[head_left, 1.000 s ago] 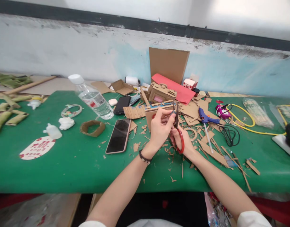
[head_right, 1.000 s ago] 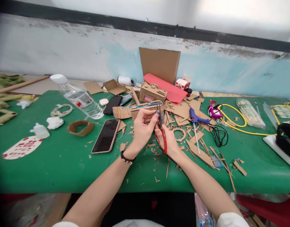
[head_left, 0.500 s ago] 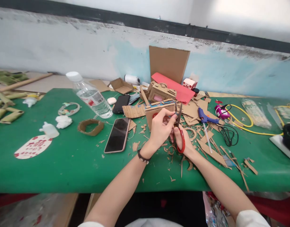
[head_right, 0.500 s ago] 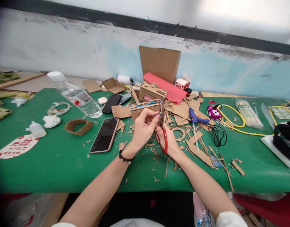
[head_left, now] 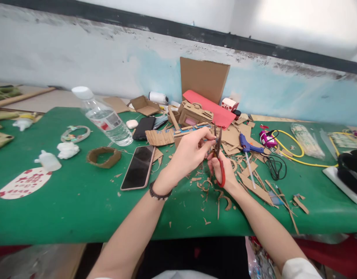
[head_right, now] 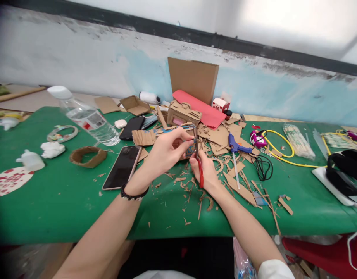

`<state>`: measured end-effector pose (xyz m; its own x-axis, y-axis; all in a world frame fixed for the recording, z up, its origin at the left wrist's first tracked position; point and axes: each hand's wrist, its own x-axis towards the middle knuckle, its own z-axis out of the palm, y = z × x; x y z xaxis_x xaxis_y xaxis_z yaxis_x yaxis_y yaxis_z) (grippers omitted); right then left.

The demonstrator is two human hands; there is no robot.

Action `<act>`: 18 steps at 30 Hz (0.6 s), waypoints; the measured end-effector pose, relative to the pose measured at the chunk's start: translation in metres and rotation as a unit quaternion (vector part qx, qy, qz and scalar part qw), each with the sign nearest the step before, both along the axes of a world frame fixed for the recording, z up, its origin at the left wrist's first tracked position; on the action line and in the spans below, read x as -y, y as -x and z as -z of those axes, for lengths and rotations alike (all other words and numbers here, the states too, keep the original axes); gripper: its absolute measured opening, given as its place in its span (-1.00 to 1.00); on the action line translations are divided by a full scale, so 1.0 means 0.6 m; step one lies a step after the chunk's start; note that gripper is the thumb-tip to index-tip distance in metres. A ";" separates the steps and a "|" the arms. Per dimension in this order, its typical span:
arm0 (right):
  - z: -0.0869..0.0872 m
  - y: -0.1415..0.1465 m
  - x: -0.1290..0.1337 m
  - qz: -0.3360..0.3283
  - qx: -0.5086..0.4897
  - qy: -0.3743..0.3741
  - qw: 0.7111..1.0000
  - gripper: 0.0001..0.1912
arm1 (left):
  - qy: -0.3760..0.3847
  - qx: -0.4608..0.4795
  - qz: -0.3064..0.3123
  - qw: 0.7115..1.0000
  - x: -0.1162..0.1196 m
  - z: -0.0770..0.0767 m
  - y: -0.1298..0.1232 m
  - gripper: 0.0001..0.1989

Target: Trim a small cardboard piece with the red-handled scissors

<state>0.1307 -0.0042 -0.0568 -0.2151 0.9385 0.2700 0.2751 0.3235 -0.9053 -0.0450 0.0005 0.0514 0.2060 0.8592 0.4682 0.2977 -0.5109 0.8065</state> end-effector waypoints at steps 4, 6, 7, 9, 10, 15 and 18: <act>-0.002 0.002 0.003 0.044 -0.019 0.009 0.999 -0.41 | -0.002 -0.023 0.015 1.000 -0.011 -0.029 -0.014 -0.93; -0.004 0.002 0.002 0.071 -0.037 0.002 0.997 -0.40 | 0.019 0.019 0.024 0.999 -0.014 -0.030 -0.033 -0.87; -0.005 0.001 0.000 0.085 -0.044 -0.003 0.995 -0.39 | 0.034 0.043 0.035 0.998 -0.014 -0.027 -0.044 -0.85; -0.008 -0.003 -0.004 0.116 -0.053 -0.012 0.992 -0.37 | 0.065 0.088 0.062 0.992 -0.014 -0.017 -0.068 -0.83; -0.009 -0.005 -0.006 0.129 -0.056 -0.012 0.990 -0.35 | 0.076 0.112 0.068 0.989 -0.014 -0.012 -0.080 -0.82; -0.021 -0.015 -0.014 0.121 -0.078 0.012 0.990 -0.35 | 0.074 0.175 0.054 0.980 -0.022 -0.007 -0.105 -0.83; -0.027 -0.016 -0.017 0.094 -0.097 -0.010 0.991 -0.37 | 0.052 0.113 0.067 0.990 -0.038 -0.021 -0.091 -0.83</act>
<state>0.1402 0.0060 -0.0407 0.0198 0.9514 0.3074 0.1539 0.3009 -0.9412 0.0096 0.0231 0.0641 0.2219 0.8769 0.4265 0.0379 -0.4448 0.8948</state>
